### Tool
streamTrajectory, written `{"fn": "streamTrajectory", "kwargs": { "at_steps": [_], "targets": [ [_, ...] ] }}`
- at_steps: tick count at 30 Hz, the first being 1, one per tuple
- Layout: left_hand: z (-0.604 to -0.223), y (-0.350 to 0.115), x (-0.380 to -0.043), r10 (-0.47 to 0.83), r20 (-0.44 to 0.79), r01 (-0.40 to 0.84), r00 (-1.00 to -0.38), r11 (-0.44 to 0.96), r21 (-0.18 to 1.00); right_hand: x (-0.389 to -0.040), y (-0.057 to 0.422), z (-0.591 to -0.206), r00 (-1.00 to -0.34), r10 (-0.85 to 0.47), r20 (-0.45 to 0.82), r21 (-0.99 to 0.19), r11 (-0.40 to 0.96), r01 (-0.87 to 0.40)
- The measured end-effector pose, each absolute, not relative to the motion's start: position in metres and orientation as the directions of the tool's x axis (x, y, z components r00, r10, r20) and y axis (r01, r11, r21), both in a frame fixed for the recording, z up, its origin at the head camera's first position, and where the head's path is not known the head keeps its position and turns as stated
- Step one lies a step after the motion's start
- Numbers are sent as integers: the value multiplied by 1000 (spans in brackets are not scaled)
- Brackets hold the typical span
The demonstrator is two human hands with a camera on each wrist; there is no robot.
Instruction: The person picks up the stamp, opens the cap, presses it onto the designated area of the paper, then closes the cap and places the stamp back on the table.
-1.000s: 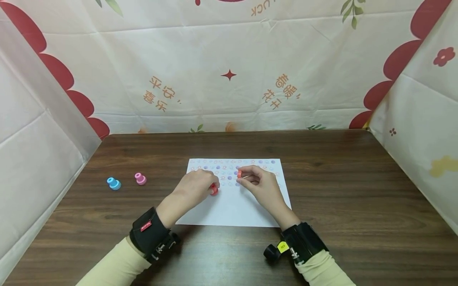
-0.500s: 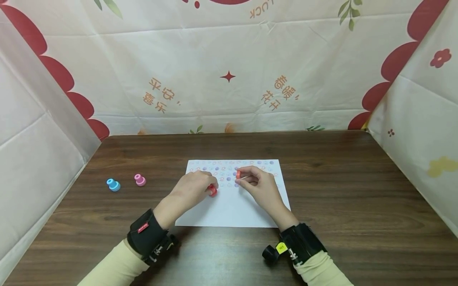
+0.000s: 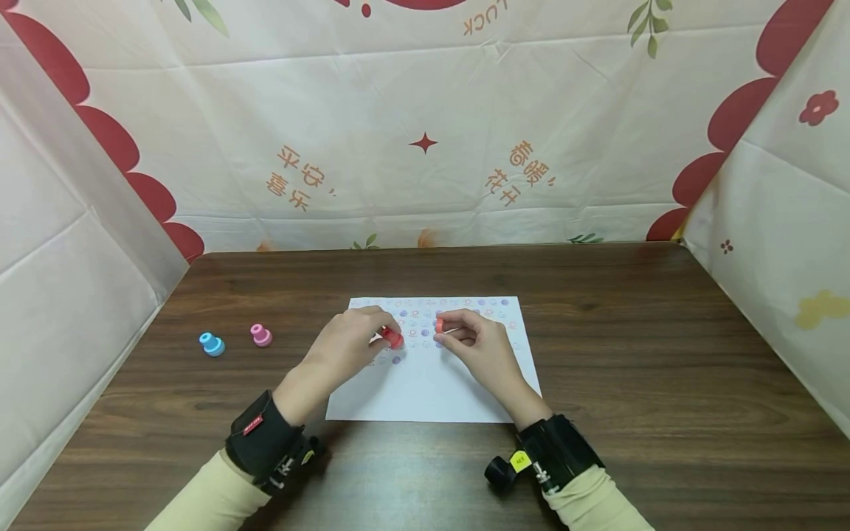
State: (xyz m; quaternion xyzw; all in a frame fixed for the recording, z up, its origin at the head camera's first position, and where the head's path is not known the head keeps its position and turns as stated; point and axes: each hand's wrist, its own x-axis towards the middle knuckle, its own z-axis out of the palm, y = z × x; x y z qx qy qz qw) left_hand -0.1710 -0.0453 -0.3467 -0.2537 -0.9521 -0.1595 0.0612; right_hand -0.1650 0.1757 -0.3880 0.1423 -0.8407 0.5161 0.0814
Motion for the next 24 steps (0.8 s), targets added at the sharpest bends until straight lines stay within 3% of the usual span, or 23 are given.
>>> {"fn": "streamTrajectory", "kwargs": {
  "at_steps": [9,24],
  "targets": [
    [-350,-50,-172,387,239,454,-891,782,427,-166,173,-389,-945,-167,281,-855,404,-326],
    [-356,-53,-171,301,234,375,-924,603,704,-165,166,-389,-940,-174,293,-851,400,-340]
  ]
}}
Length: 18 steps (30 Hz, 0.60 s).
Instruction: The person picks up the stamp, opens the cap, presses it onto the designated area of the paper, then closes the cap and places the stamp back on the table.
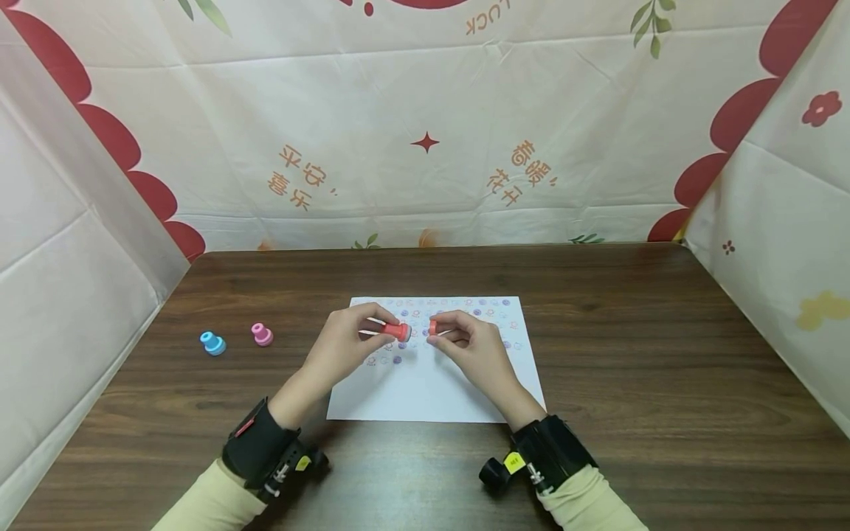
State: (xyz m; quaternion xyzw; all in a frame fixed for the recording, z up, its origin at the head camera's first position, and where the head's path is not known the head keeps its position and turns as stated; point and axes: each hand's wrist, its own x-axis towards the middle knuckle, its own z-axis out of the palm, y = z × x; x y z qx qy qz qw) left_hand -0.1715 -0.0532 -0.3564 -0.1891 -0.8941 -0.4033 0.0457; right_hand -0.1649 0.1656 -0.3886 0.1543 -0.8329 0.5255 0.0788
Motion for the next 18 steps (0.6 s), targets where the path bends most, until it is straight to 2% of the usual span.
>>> {"fn": "streamTrajectory", "kwargs": {
  "at_steps": [11,18],
  "targets": [
    [-364,-51,-170,275,191,312,-942,512,800,-163,160,-391,-935,-195,295,-833,428,-352],
    [-366,-50,-170,266,181,290,-947,463,837,-163,157,-392,-935,-213,282,-850,396,-347]
  ]
}}
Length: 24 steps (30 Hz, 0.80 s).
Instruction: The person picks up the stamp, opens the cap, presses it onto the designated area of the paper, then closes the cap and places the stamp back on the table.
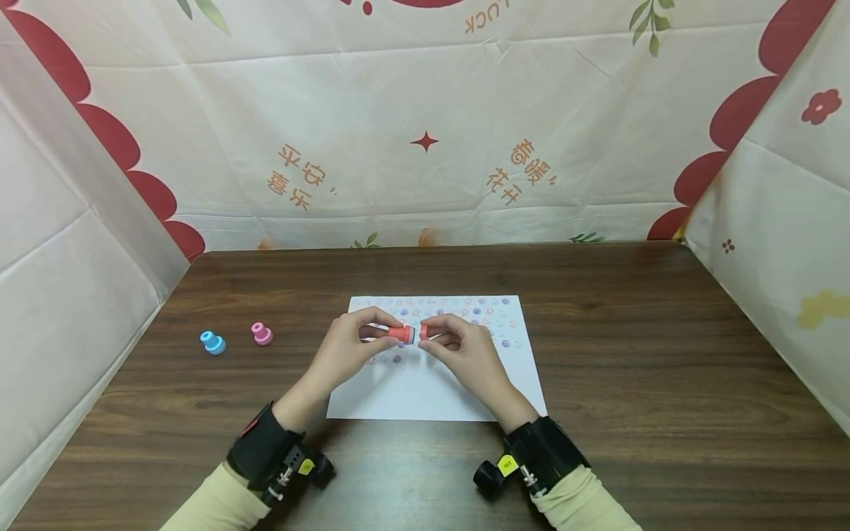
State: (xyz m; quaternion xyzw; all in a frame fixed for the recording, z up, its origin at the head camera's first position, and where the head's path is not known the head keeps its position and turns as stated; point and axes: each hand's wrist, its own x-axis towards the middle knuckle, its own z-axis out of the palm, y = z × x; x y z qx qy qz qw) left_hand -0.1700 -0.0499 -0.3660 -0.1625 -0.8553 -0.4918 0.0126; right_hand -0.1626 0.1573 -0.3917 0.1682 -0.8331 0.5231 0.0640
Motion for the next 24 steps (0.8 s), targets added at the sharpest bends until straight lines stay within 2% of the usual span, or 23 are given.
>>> {"fn": "streamTrajectory", "kwargs": {
  "at_steps": [24],
  "targets": [
    [-371,-44,-170,270,190,288,-944,389,875,-161,153,-393,-922,-250,296,-829,412,-378]
  ]
}}
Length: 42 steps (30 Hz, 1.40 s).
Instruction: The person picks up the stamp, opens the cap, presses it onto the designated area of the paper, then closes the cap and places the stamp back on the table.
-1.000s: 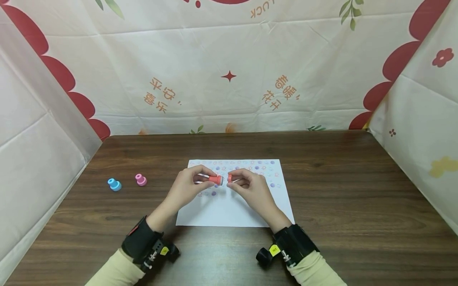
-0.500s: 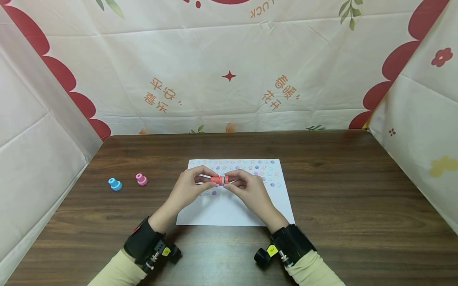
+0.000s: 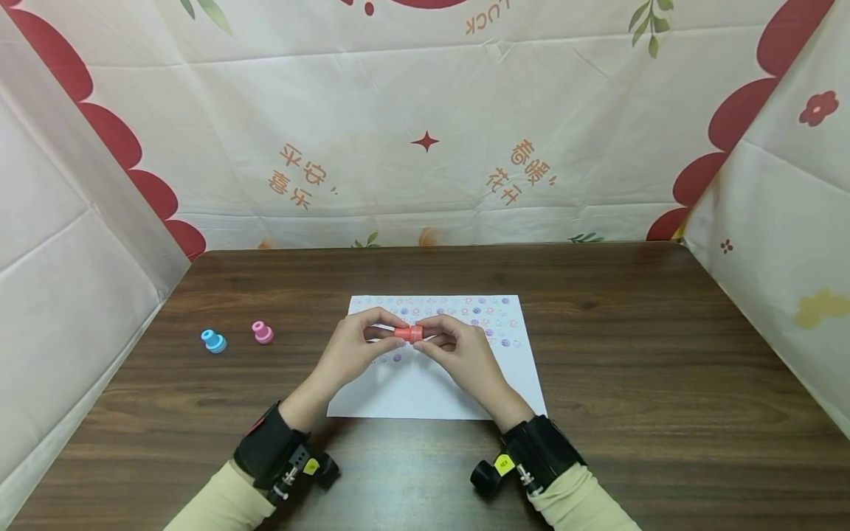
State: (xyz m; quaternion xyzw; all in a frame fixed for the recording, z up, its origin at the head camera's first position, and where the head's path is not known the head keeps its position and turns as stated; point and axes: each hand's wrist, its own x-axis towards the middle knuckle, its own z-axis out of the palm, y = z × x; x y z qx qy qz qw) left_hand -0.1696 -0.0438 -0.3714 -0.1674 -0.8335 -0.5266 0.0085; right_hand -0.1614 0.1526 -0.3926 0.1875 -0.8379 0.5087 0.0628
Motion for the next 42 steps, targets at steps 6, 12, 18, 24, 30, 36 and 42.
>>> {"fn": "streamTrajectory", "kwargs": {
  "at_steps": [6,12,18,24,30,36,42],
  "targets": [
    [-373,-43,-170,271,194,291,-943,388,875,-162,152,-393,-923,-248,294,-831,411,-375],
    [-373,-43,-170,273,193,291,-942,384,876,-162,152,-393,-924,-243,294,-833,409,-373],
    [-373,-43,-169,276,204,301,-939,378,876,-161,153,-393,-924,-246,291,-838,400,-371],
    [-374,-44,-169,277,188,286,-942,376,881,-160,152,-393,-925,-251,284,-841,398,-367],
    [-374,-42,-168,294,183,288,-938,368,884,-160,150,-391,-921,-253,295,-835,401,-377],
    [-375,-40,-169,309,190,299,-932,358,885,-160,149,-390,-909,-273,316,-821,400,-406],
    [-377,-40,-170,308,196,302,-931,344,889,-161,149,-390,-895,-287,343,-797,415,-438]
  ]
}}
